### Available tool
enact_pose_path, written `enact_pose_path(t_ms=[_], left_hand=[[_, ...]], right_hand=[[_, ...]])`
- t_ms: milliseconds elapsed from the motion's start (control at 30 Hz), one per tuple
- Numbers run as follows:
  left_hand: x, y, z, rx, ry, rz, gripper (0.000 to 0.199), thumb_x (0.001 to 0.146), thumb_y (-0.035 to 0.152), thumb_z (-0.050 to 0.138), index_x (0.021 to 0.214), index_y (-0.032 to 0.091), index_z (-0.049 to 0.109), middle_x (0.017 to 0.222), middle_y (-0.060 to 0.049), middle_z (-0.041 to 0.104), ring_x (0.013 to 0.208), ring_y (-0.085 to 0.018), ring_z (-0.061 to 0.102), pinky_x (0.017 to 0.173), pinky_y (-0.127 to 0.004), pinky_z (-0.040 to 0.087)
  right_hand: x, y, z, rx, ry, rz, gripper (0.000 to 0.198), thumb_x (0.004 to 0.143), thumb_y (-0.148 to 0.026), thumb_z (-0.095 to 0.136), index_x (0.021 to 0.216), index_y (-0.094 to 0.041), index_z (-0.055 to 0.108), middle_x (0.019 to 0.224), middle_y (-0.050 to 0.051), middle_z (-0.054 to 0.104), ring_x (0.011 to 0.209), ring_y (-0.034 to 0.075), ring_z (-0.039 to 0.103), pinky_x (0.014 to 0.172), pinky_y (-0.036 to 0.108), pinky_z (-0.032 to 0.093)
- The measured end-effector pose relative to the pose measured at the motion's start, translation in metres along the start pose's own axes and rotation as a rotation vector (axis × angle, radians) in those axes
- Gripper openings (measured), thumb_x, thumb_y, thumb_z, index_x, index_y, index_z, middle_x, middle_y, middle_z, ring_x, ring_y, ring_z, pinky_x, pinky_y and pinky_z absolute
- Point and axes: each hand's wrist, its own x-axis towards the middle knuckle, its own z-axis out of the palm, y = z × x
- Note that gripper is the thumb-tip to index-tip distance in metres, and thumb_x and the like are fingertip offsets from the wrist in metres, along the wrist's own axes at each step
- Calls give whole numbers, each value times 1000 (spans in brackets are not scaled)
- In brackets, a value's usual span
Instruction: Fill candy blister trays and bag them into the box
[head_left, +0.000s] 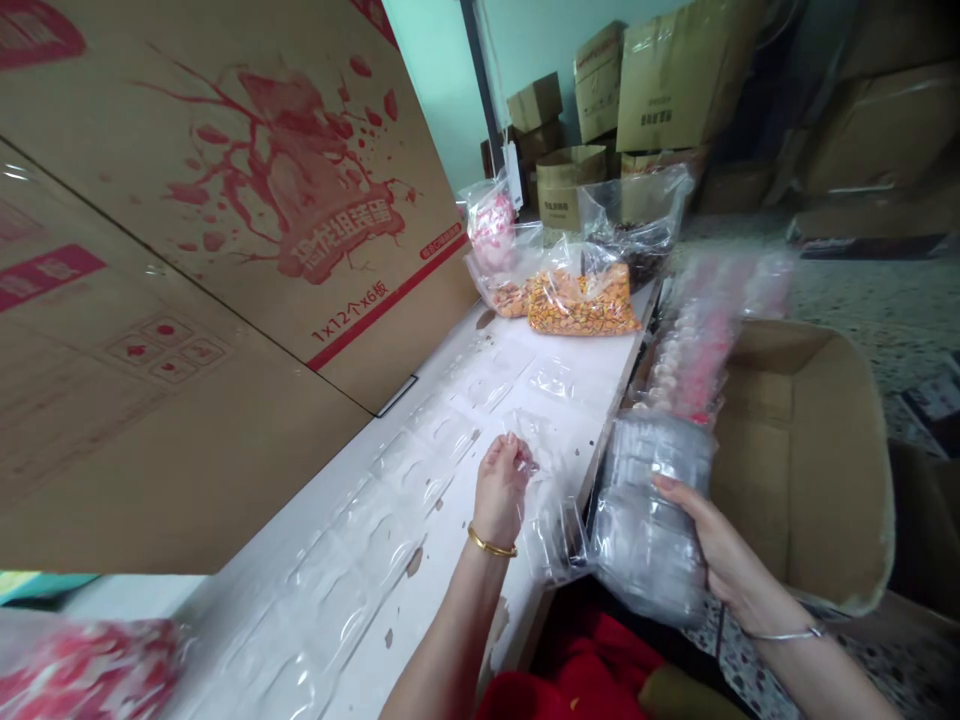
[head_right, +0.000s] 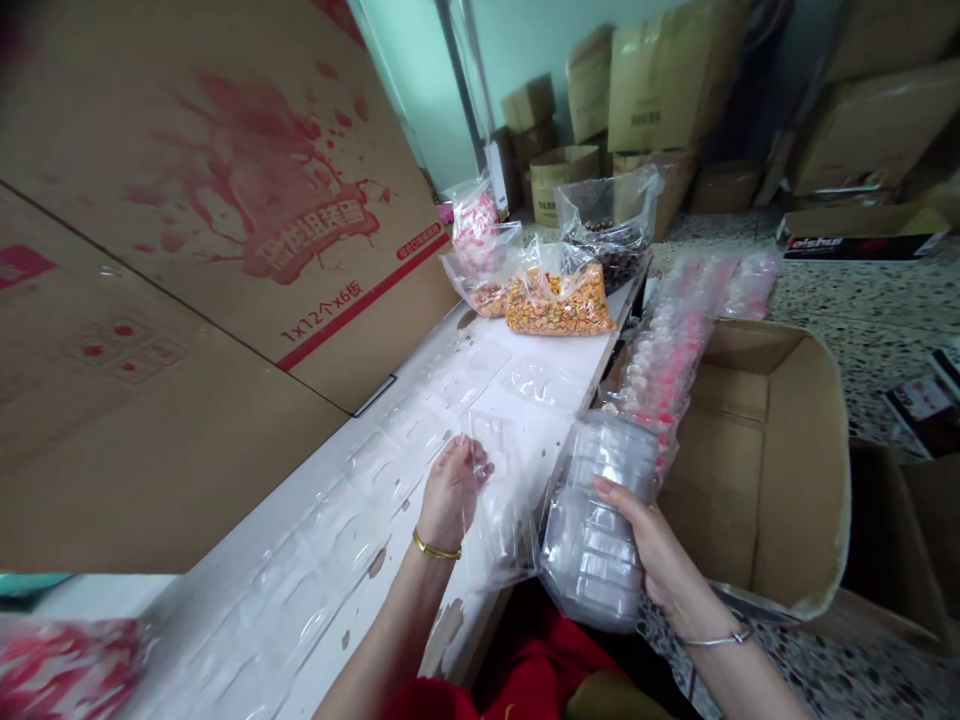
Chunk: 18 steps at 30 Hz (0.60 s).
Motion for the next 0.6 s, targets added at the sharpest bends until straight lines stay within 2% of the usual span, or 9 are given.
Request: enact_pose_path(t_ms=[100, 200, 333, 433, 533, 600], left_hand=[[7, -11, -1, -27, -40, 1, 32, 73, 40, 73, 72, 16, 51, 69, 3, 50, 64, -7, 48, 62, -21, 41], [29, -22, -8, -44, 78, 40, 34, 72, 42, 73, 73, 17, 50, 70, 3, 52, 60, -7, 49, 61, -22, 43], [70, -43, -25, -116, 229, 47, 34, 72, 43, 72, 73, 17, 49, 72, 3, 54, 62, -9, 54, 66, -27, 48], [90, -60, -35, -18, 301, 15, 30, 78, 40, 67, 72, 16, 49, 72, 1, 54, 67, -11, 59, 70, -30, 50], [84, -64, -40, 139, 355, -14, 23, 74, 28, 73, 79, 15, 55, 81, -2, 57, 74, -13, 59, 73, -29, 48], [64, -54, -40, 251, 384, 50, 32, 65, 20, 79, 90, 17, 59, 93, -3, 59, 83, -13, 57, 76, -26, 45]], right_hand=[[0, 0, 4, 28, -44, 104, 34, 62, -40, 79, 86, -16, 72, 74, 4, 72, 64, 21, 66, 59, 28, 53], [-2, -1, 5, 57, -23, 94, 35, 61, -42, 78, 85, -17, 72, 69, 2, 71, 59, 20, 64, 56, 27, 52], [-5, -8, -10, 104, 103, 49, 39, 55, -39, 83, 86, -18, 71, 69, 0, 70, 57, 19, 63, 54, 26, 52], [-10, -14, -22, 131, 162, 43, 43, 54, -38, 85, 89, -19, 70, 73, 0, 71, 59, 19, 64, 55, 26, 52], [-18, -12, -21, 99, 158, 46, 47, 54, -40, 85, 91, -16, 68, 69, 2, 70, 57, 20, 64, 54, 29, 52], [-23, -7, -13, 61, 113, 57, 49, 56, -43, 84, 93, -15, 67, 68, 2, 70, 55, 20, 63, 54, 30, 52]])
